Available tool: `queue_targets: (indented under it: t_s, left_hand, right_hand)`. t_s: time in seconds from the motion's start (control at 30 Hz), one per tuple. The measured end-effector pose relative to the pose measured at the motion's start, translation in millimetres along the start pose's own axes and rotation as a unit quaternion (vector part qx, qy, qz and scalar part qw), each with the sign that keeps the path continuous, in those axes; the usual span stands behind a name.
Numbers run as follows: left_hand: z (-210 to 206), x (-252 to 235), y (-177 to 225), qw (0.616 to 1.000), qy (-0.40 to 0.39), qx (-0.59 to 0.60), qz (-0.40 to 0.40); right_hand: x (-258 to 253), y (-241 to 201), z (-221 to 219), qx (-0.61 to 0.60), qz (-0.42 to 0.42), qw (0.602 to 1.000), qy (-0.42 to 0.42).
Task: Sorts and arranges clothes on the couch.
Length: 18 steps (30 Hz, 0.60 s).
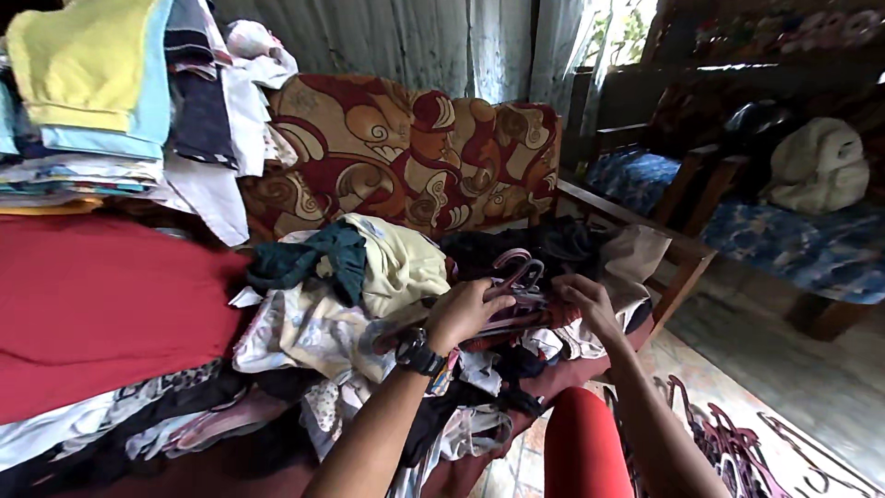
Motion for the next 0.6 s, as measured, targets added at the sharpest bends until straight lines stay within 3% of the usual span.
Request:
queue_targets:
  t_s: [0.2, 0.4, 0.5, 0.6]
  left_hand:
    - [1.3, 12.9, 7.8, 0.999, 0.016, -0.034, 0.021]
    - [-13.7, 19.7, 22.5, 0.998, -0.003, -0.056, -0.01]
    - [-13.1, 24.5, 17.6, 0.999, -0.011, -0.036, -0.024]
    - [-3.5, 31.7, 0.0, 1.0, -0.004, -0.011, -0.017]
  right_hand:
    - [19.1, -6.2, 8.3, 0.166, 0.088, 0.982, -0.01]
    - [19.3, -0.3, 2.6, 0.072, 0.091, 0.992, 0.05]
    - [24.0, 8.6, 22.9, 0.052, 0.045, 0.984, 0.164]
    - [41.0, 38.4, 49.7, 0.094, -0.084, 0.957, 0.262]
Point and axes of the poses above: each hand's wrist, its own x-axis away from the middle knuckle, its own z-axis out of the back of the hand, y = z × x, the point moved 7 cm from there along -x, towards the middle knuckle, and after that the axes turned 14 degrees about z, right-handed, at the moved point
